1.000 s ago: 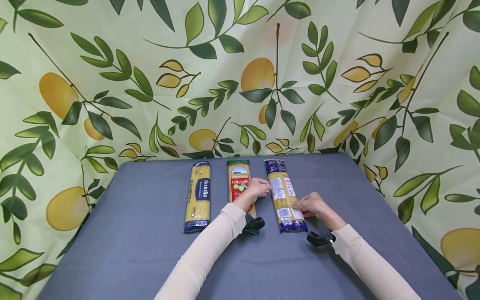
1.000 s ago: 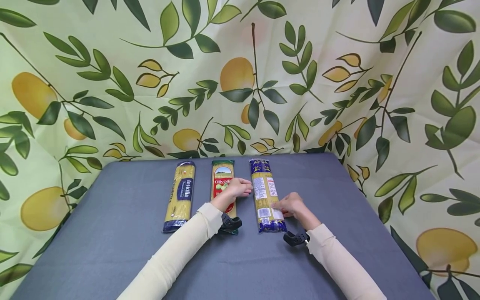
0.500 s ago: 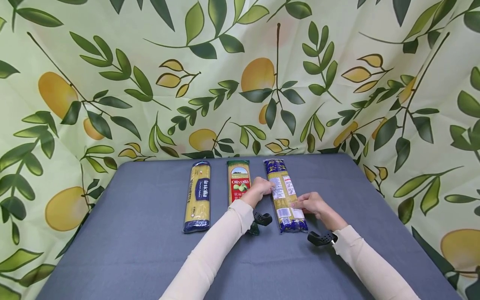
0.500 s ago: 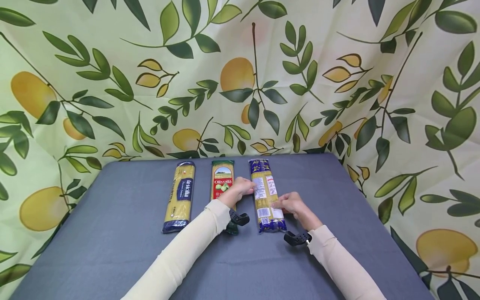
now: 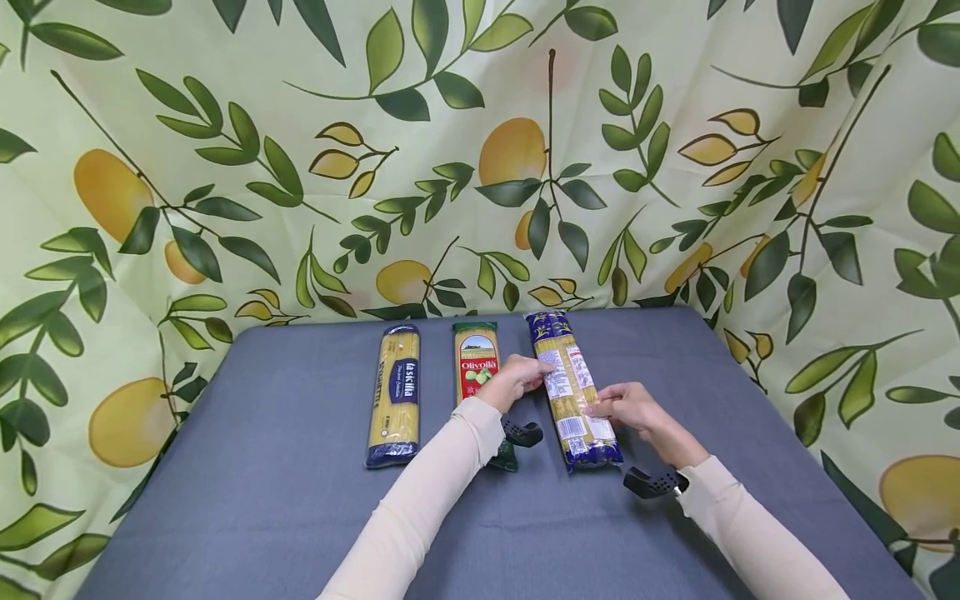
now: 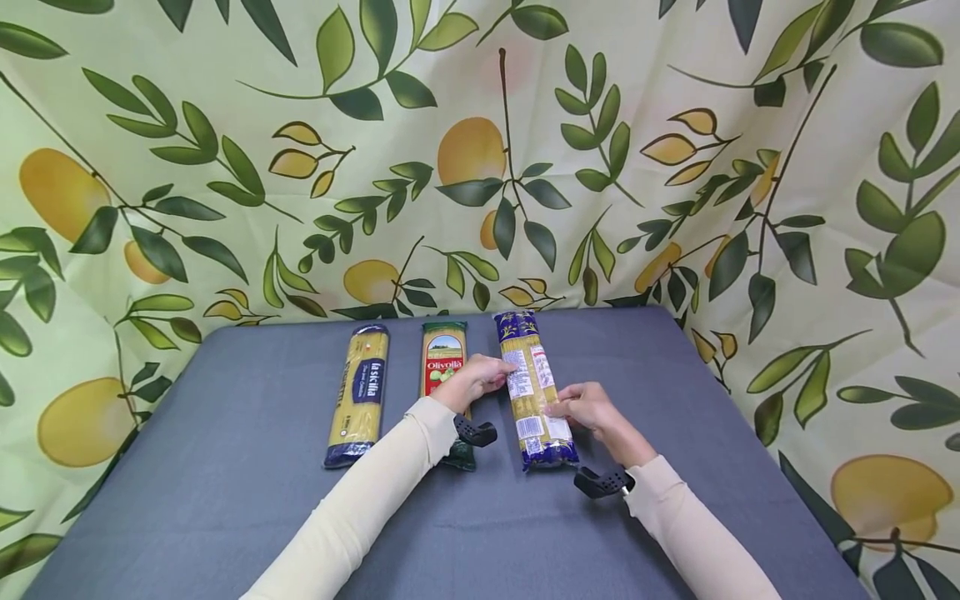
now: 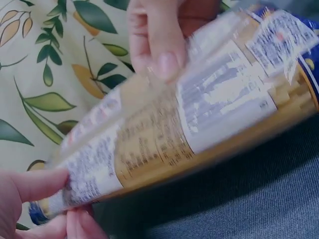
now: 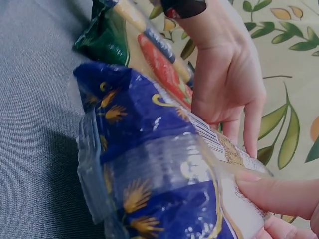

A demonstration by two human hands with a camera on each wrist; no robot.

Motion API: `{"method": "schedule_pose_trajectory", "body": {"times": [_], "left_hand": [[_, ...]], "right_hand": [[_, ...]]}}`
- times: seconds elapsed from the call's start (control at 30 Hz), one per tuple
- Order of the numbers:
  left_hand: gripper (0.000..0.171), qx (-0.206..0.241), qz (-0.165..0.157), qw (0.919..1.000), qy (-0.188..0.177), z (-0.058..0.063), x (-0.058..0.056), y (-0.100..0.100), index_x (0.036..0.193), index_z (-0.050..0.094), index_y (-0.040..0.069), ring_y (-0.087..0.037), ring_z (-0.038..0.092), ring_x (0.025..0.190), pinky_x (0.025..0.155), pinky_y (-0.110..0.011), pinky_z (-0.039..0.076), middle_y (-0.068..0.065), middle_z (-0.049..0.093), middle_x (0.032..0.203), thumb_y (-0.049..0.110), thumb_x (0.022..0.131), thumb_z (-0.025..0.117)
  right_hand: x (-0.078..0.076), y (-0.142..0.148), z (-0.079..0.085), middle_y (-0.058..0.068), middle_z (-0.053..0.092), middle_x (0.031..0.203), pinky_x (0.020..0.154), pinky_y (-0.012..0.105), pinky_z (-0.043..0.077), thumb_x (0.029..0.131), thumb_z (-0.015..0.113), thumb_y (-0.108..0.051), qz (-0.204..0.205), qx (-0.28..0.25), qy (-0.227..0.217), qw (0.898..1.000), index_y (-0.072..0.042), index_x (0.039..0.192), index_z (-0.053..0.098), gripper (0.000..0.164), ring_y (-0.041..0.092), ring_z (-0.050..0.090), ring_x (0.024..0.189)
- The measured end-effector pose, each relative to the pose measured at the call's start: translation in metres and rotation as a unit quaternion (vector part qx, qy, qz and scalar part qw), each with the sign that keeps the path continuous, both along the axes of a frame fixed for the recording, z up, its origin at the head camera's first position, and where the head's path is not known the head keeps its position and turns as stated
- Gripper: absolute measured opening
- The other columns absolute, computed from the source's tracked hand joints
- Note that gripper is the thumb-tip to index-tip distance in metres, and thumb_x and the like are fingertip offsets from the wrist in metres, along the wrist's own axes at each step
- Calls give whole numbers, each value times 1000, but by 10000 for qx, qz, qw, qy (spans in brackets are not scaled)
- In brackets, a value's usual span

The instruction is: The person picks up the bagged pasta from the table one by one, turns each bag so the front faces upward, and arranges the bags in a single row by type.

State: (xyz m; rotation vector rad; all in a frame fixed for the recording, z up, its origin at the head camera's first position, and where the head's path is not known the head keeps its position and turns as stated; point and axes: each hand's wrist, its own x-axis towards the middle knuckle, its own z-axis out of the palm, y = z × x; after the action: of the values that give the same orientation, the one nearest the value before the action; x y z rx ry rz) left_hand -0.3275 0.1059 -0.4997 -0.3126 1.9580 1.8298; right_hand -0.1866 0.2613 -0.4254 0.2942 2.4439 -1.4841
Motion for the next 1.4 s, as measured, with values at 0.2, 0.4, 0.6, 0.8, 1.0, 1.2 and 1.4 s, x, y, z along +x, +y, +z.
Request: {"method": "schedule_pose_trajectory", "body": {"times": [0.2, 0.4, 0.6, 0.8, 1.0, 1.2, 1.4], "left_hand": [[31, 483, -470, 9975, 195, 4, 4, -5, 106, 63, 6, -18, 69, 82, 76, -28, 59, -7, 72, 93, 19, 81, 77], [32, 537, -644, 9960, 302, 80, 66, -24, 120, 51, 0, -28, 69, 99, 92, -36, 57, -21, 67, 115, 10, 92, 63], [31, 737, -484, 9956, 333, 93, 80, -30, 118, 58, -5, -22, 71, 87, 86, -32, 60, -21, 68, 113, 7, 90, 65], [30, 874, -399, 9944, 430, 82, 70, -24, 116, 61, -4, -20, 71, 85, 82, -30, 60, -21, 69, 112, 6, 88, 67], [35, 1005, -390, 9933, 410, 79, 64, -22, 119, 59, -5, -20, 69, 88, 85, -31, 60, -22, 66, 118, 6, 87, 68], [35, 888, -512, 9932, 552, 81, 63, -24, 119, 59, -5, -22, 70, 88, 85, -32, 60, -23, 67, 117, 6, 87, 69], [38, 480, -766, 9921, 870, 88, 64, -25, 119, 60, -4, -32, 72, 96, 85, -33, 60, -24, 68, 114, 9, 85, 71]], "right_hand": [[3, 2, 4, -7, 66, 77, 67, 24, 50, 79, 77, -15, -37, 157, 137, 9998, 5, 101, 67, 32, 9, 58, 73], [6, 3, 3, -6, 66, 79, 69, 24, 51, 77, 79, -18, -118, 42, 53, 9999, 0, 95, 68, 28, 10, 60, 73], [9, 9, -1, -10, 66, 75, 69, 22, 56, 80, 77, -19, 263, -655, -147, 9974, -3, 92, 67, 23, 6, 64, 70], [7, 20, -12, -11, 71, 83, 76, 21, 57, 89, 69, -30, 761, -1364, -596, 9859, -2, 108, 66, 34, 3, 67, 79], [6, 23, -25, -9, 75, 94, 84, 23, 58, 100, 52, -24, 1394, -2634, -810, 9511, -14, 108, 66, 19, 5, 71, 91], [8, 17, -28, -10, 76, 89, 77, 21, 58, 97, 55, -13, 1484, -2638, -402, 9523, -18, 96, 68, 13, 5, 72, 84], [10, 13, -25, -10, 75, 84, 75, 22, 59, 91, 63, -10, 1084, -2330, -87, 9664, -8, 102, 66, 11, 6, 72, 80]]}}
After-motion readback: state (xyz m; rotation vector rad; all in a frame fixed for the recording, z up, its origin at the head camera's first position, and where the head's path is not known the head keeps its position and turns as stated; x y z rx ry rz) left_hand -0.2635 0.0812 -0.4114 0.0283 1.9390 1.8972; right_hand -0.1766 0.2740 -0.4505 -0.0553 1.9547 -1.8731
